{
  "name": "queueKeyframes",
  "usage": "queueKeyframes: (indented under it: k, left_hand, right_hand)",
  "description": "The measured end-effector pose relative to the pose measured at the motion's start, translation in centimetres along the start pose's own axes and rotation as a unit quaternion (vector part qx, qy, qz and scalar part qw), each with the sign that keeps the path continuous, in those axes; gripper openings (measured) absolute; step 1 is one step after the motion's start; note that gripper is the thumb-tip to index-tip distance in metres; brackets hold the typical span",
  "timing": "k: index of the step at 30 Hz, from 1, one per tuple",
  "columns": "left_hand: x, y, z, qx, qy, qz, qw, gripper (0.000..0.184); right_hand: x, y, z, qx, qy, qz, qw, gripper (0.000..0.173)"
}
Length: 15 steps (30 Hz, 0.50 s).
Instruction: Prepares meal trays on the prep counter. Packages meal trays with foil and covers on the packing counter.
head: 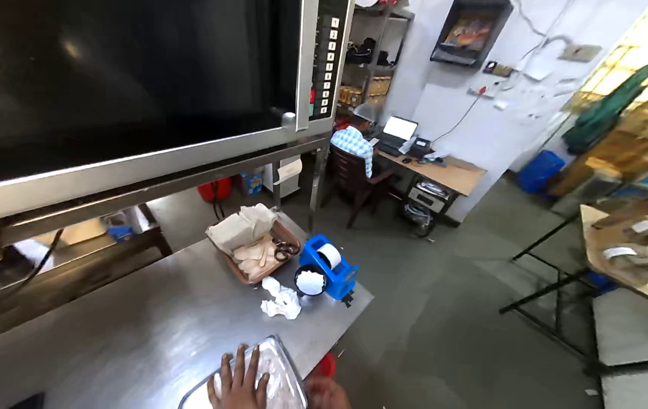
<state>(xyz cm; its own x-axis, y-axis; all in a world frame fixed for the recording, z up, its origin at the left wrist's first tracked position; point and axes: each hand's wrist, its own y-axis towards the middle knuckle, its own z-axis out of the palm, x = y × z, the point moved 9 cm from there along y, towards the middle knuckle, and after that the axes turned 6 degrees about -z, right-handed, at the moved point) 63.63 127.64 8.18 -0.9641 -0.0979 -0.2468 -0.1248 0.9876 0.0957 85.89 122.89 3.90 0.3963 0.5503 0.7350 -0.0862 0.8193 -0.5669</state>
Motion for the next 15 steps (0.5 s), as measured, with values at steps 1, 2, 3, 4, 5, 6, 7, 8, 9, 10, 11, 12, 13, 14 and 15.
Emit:
queueKeyframes:
  k: [1,2,3,4,5,6,7,8,9,10,11,12,13,14,15]
  left_hand:
    - [0.4,0.3,0.1,-0.009,0.005,-0.006,1.000,0.064]
    - [1.0,0.8,0.1,-0.022,0.011,-0.014,1.000,0.064]
    - [1.5,1.6,0.1,-0.033,0.014,-0.020,0.999,0.064]
    - [1.8,2.3,0.2,-0.031,0.017,-0.026,0.999,0.064]
    - [1.8,2.9,0.1,-0.024,0.019,-0.035,0.999,0.064]
    - [1.6,3.6,-0.1,-0.016,0.019,-0.044,0.999,0.065]
    - [1.1,3.8,-0.7,-0.016,0.013,-0.056,0.998,0.067]
    - [0.2,3.5,-1.6,-0.028,0.007,-0.068,0.997,0.070]
    - [-1.2,3.2,-2.8,-0.048,-0.004,-0.073,0.996,0.071]
    - [-3.5,3.2,-3.8,-0.056,-0.023,-0.073,0.996,0.069]
    - [-6.6,3.3,-4.4,-0.043,-0.058,-0.067,0.995,0.066]
    - [-9.9,3.5,-4.3,-0.014,-0.112,-0.055,0.992,0.060]
    - [-13.3,4.1,-3.7,0.040,-0.182,-0.035,0.982,0.052]
    - [-16.6,4.9,-2.3,0.111,-0.251,-0.018,0.961,0.047]
    - [-19.6,5.5,-0.3,0.173,-0.319,-0.009,0.932,0.044]
  right_hand:
    - [2.6,0.9,-0.4,0.004,-0.053,-0.059,0.997,0.034]
    - [6.5,1.8,-1.0,-0.007,-0.119,-0.148,0.982,0.032]
    - [11.7,2.2,-1.4,-0.028,-0.194,-0.249,0.949,0.031]
    - [17.3,2.4,-2.1,-0.065,-0.276,-0.334,0.899,0.033]
    - [22.6,2.8,-3.1,-0.121,-0.360,-0.384,0.842,0.036]
    - [26.9,3.8,-4.3,-0.174,-0.436,-0.399,0.788,0.039]
    - [29.8,5.7,-5.6,-0.204,-0.490,-0.376,0.759,0.043]
    - [31.1,8.2,-6.8,-0.209,-0.521,-0.332,0.758,0.047]
    - [31.5,11.3,-7.8,-0.187,-0.529,-0.282,0.778,0.050]
    - [31.5,14.4,-8.5,-0.147,-0.520,-0.237,0.808,0.048]
    - [31.1,17.2,-8.9,-0.100,-0.495,-0.206,0.838,0.043]
    - [30.7,19.0,-9.1,-0.060,-0.470,-0.180,0.862,0.040]
    - [30.5,20.0,-8.9,-0.033,-0.450,-0.162,0.877,0.038]
    - [30.5,20.4,-8.8,-0.017,-0.439,-0.148,0.886,0.036]
    - [30.6,20.1,-8.9,-0.008,-0.428,-0.140,0.893,0.032]
